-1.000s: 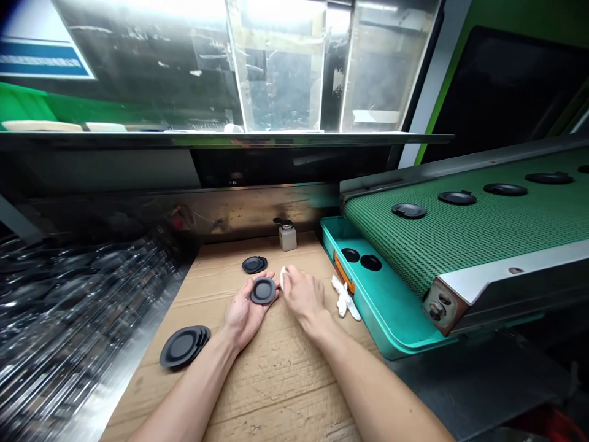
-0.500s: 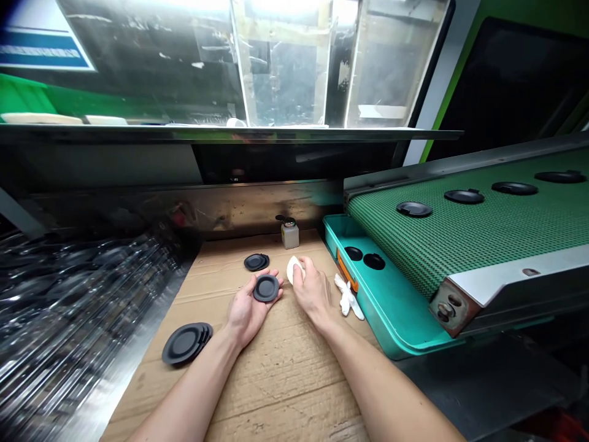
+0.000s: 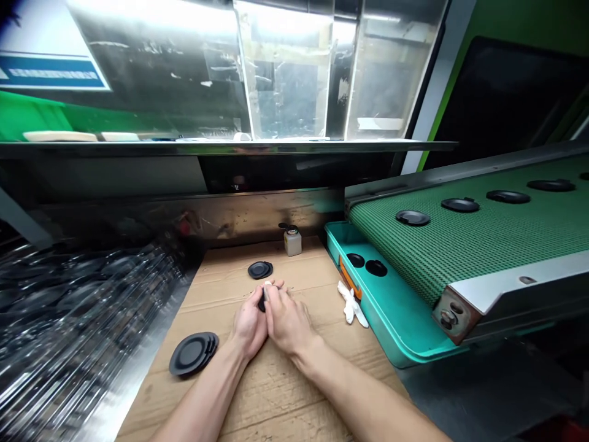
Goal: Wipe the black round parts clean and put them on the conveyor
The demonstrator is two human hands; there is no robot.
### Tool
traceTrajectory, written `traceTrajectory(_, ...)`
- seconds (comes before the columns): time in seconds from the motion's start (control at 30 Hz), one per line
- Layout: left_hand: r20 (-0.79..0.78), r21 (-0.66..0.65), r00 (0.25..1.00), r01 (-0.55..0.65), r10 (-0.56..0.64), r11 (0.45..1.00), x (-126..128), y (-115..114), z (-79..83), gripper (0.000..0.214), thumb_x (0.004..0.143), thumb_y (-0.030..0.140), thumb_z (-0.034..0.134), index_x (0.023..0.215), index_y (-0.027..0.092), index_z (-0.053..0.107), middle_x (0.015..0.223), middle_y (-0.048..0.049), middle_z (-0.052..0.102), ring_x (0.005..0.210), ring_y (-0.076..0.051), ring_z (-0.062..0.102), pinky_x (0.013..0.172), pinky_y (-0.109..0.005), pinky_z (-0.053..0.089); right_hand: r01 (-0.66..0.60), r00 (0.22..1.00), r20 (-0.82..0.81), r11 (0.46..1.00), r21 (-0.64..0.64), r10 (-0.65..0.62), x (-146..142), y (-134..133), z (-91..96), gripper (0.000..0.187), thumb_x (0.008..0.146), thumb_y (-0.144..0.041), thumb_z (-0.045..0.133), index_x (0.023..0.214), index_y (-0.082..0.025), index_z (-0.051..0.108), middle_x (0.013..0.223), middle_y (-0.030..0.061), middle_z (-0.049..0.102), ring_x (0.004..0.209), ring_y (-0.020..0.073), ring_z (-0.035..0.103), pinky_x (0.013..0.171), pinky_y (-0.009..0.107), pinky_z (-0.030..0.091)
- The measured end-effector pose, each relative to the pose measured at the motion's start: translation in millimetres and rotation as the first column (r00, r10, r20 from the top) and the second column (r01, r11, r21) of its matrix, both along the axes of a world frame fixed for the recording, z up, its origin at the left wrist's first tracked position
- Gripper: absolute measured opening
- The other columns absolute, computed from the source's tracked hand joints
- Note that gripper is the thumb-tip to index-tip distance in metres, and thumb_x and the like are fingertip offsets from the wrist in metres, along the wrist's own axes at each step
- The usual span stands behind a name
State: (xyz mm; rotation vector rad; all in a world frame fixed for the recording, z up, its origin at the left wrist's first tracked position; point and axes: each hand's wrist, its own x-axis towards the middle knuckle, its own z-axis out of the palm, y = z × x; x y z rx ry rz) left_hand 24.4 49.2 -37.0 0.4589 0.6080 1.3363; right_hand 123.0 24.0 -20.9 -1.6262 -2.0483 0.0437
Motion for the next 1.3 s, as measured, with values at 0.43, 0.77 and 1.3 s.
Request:
traceTrajectory(0.43,-0.027,-0.009,0.999,0.039,-0.039,0.999,1,-3,1.1,0.021,0.088,0.023,0.052,0.102,0.014,0.066,0.111,-0.0121,0.068,0.107,-0.021,0.062,0.098,-0.035,0.048,0.067,0.998,-0.012,0.997,-0.039,-0.068,-8,-1,5.8,0.037,0.098,-0.036,0.027,0.127,-0.020,0.043,0.108,0.0093,0.067,0.081,0.0225,0.066,0.066,0.030,0.044)
traceTrajectory(0.77,-0.016,-0.030,0.997,0.072,-0.072,0.997,1,2,1.2,0.027,0.092,0.027,0.045,0.104,0.010,0.063,0.109,-0.0148,0.068,0.101,-0.022,0.065,0.091,-0.036,0.052,0.189,0.971,-0.165,0.980,0.070,-0.175,12,14,1.6,0.042,0.098,-0.039,0.027,0.136,-0.023,0.038,0.113,0.0081,0.065,0.090,0.0225,0.065,0.072,0.030,0.045)
traceTrajectory(1.3,0.001,-0.018,0.989,0.147,-0.147,0.989,0,2,2.8,0.027,0.091,0.031,0.048,0.104,0.011,0.062,0.110,-0.0152,0.067,0.101,-0.023,0.064,0.088,-0.036,0.053,-0.018,0.982,-0.189,1.000,-0.002,0.017,19,-1,0.9,0.039,0.094,-0.042,0.039,0.129,-0.028,0.046,0.108,0.0048,0.068,0.088,0.0198,0.065,0.073,0.026,0.045)
